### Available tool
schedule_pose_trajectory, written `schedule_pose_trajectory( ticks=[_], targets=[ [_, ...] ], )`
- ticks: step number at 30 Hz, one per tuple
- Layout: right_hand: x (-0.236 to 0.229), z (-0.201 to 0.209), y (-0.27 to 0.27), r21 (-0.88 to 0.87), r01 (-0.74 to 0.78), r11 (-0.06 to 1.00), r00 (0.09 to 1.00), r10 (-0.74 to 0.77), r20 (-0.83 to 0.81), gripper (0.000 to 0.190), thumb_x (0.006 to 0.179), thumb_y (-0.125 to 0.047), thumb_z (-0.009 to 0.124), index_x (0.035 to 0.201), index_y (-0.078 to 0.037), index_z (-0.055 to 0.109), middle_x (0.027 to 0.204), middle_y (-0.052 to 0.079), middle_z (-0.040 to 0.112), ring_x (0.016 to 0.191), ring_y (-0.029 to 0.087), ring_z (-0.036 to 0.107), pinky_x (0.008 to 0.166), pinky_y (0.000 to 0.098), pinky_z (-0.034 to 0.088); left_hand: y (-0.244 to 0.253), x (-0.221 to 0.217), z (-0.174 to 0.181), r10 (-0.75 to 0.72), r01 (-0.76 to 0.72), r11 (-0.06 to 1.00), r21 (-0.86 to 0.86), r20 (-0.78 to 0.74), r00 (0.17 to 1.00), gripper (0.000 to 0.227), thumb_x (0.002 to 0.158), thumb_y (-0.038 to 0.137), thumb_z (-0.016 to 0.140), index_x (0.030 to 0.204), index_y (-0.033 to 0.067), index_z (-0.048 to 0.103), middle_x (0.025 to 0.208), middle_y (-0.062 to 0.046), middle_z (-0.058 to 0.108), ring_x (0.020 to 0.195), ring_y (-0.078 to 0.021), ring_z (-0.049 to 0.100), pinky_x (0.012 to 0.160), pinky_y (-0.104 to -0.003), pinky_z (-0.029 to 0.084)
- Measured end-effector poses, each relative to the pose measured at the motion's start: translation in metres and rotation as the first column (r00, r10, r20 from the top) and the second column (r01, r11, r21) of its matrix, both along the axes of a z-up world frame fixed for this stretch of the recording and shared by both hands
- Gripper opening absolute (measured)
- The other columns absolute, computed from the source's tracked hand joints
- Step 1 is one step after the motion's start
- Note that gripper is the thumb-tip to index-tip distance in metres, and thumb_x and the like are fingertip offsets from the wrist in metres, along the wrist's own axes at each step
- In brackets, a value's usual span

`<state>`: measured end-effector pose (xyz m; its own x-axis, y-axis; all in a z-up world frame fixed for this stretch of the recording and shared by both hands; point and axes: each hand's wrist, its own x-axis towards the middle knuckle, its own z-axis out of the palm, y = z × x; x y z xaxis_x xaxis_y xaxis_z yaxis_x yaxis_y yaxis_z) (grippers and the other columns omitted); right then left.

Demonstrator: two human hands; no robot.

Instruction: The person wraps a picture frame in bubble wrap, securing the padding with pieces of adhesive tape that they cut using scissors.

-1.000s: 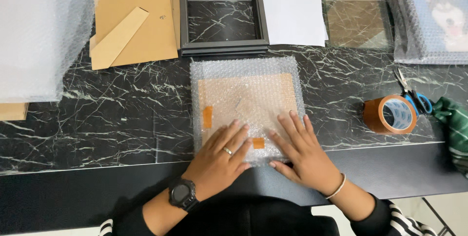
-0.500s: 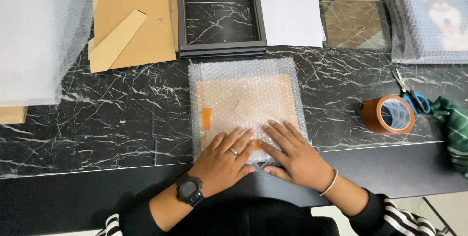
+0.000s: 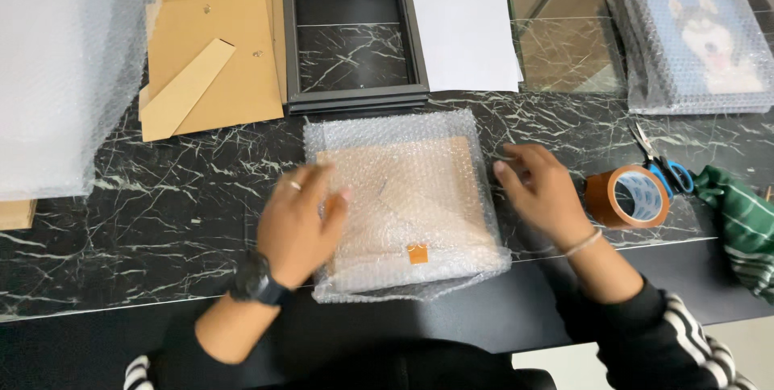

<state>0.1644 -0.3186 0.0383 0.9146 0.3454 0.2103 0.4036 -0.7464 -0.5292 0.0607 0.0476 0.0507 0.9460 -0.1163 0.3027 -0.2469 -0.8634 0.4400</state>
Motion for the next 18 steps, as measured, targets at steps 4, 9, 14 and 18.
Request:
schedule_pose_trajectory(
  ticks=[4,9,14,18],
  targets=[
    [0.043,0.003,-0.010,-0.242,0.245,0.939,0.927,-0.300,-0.224,0.045,0.102,-0.039,0.073,0.129,-0.003,0.078,0.108,0.018,0.080,0.103,0.036,0.079,0.082,0.0448,0.062,0.040,0.062,-0.057,0.316,-0.350,0.934,-0.074,-0.285,0.905,0.062,0.103,0.060,0.061,0.131,0.0050,0.070,0.110,-0.013,0.075,0.109,-0.0377,0.074,0.090,-0.047,0.057],
    [0.023,-0.008,-0.109,-0.574,0.409,0.709,0.905,-0.394,0.158,0.059,0.098,-0.064,0.068,0.119,-0.010,0.078,0.112,0.019,0.077,0.110,0.039,0.072,0.094,0.0486,0.055,0.048,0.094,-0.066,0.376,-0.407,0.913,-0.032,-0.327,0.867,0.058,0.093,0.058,0.072,0.126,0.0092,0.071,0.102,-0.008,0.073,0.101,-0.0348,0.073,0.080,-0.052,0.057],
    [-0.030,-0.020,-0.157,-0.552,0.423,0.718,0.905,-0.362,0.223,0.056,0.089,-0.067,0.075,0.105,-0.013,0.077,0.105,0.018,0.072,0.099,0.044,0.068,0.087,0.0498,0.053,0.042,0.089,-0.051,0.382,-0.389,0.919,0.063,-0.384,0.841,0.060,0.096,0.058,0.065,0.129,0.0088,0.066,0.115,-0.013,0.070,0.106,-0.0367,0.069,0.072,-0.059,0.056],
    [-0.047,-0.050,-0.161,-0.604,0.473,0.642,0.881,-0.328,0.341,0.055,0.098,-0.067,0.070,0.090,-0.013,0.066,0.101,0.008,0.071,0.106,0.037,0.068,0.084,0.0502,0.047,0.017,0.070,-0.034,0.280,-0.270,0.952,0.143,-0.056,0.958,0.049,0.098,0.039,0.071,0.131,0.0030,0.069,0.114,-0.020,0.068,0.097,-0.0423,0.068,0.071,-0.058,0.056]
  ],
)
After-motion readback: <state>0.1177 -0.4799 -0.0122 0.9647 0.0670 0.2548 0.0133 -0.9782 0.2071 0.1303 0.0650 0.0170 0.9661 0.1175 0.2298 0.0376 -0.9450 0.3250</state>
